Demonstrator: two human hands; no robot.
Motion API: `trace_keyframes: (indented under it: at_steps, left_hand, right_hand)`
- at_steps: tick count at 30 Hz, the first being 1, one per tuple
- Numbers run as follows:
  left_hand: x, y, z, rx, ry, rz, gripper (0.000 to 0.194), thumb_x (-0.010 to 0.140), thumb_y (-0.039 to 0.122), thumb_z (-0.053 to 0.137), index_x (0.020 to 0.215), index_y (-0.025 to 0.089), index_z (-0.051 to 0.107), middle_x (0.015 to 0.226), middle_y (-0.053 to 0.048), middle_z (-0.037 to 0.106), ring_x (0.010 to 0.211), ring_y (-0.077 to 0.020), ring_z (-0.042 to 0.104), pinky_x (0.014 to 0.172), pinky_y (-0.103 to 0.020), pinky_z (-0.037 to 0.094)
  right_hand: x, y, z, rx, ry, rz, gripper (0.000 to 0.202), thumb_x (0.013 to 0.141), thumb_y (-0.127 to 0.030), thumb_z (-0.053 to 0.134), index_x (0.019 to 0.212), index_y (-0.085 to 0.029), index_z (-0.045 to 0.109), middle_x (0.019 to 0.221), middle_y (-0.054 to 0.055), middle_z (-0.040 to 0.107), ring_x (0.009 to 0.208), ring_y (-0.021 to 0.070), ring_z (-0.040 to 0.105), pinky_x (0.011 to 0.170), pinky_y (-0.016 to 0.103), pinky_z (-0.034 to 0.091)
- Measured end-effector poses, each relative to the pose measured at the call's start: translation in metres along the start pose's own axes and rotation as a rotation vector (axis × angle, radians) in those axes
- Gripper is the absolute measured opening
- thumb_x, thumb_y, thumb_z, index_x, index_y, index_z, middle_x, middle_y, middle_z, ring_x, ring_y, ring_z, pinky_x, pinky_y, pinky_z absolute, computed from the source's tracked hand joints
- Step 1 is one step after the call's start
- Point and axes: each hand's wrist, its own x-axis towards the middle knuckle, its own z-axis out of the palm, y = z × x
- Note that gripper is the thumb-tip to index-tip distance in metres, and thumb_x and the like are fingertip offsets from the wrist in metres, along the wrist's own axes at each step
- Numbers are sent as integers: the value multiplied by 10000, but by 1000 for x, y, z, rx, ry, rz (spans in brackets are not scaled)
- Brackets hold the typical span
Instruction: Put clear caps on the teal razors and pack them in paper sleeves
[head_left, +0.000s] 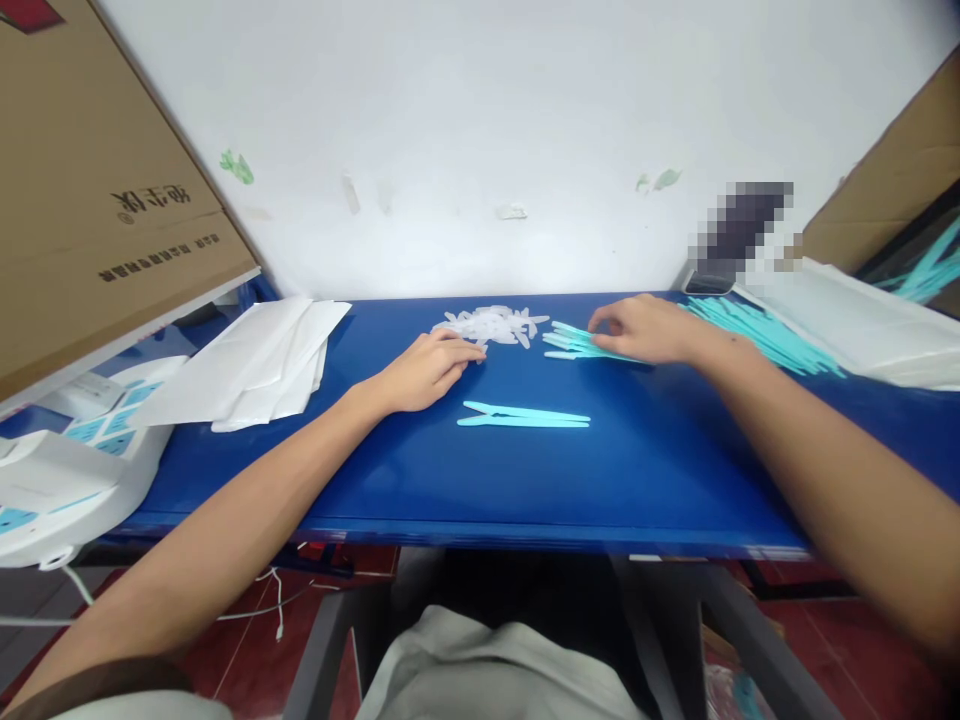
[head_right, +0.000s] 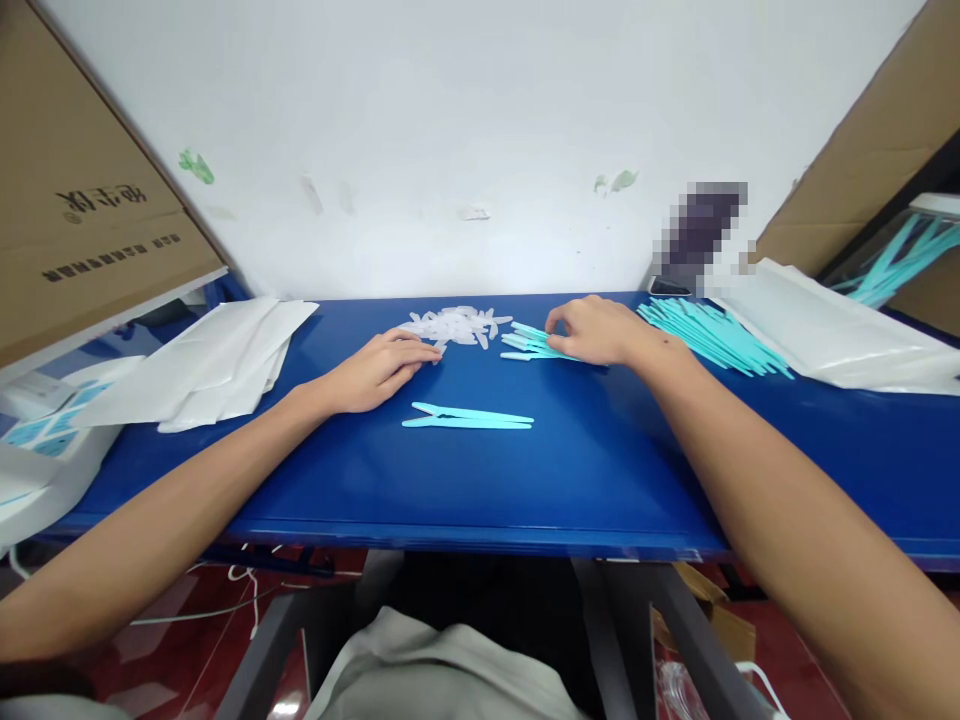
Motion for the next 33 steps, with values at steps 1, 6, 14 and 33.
trace_keyframes:
  at_steps: [1, 6, 14, 33]
  left_hand:
    - [0, 0, -2, 25, 5, 0, 448, 1035, 245, 350, 1357, 213, 660, 1398, -94, 653, 1270, -303, 505, 1057, -461, 386]
    - [-3, -7, -8, 125, 13, -18, 445, 1020, 236, 356, 1267, 169, 721, 1202, -145, 691, 1077, -299, 551, 945, -447, 435]
    - [-11, -25, -12, 79, 180, -100, 384, 952, 214, 411, 1082, 187, 772, 1158, -123, 635, 1098, -279, 571, 992, -429, 463]
    - [-16, -38, -15, 112, 151, -155, 419, 999, 310, 408, 1287, 192, 690, 1291, -136, 616, 1204, -296, 585, 1065, -479, 467]
  right_hand:
    - [-1, -1, -1, 0, 9, 3, 379, 844, -415, 528, 1077, -209, 744, 923, 65, 736, 695, 195, 595, 604, 305, 352]
    - [-8, -25, -10, 56, 128, -43, 296, 858, -413, 526, 899, -196, 723, 731, 35, 668, 633, 178, 547, 664, 317, 348]
    - [-34, -100, -5, 325, -66, -421, 279, 900, -458, 588, 848, -209, 704, 584, -26, 559, 537, 136, 469, 583, 298, 297]
    - [-27, -99, 6, 444, -147, -490, 356, 874, -527, 665, 949, -186, 734, 811, 18, 605, 668, 146, 526, 635, 300, 389]
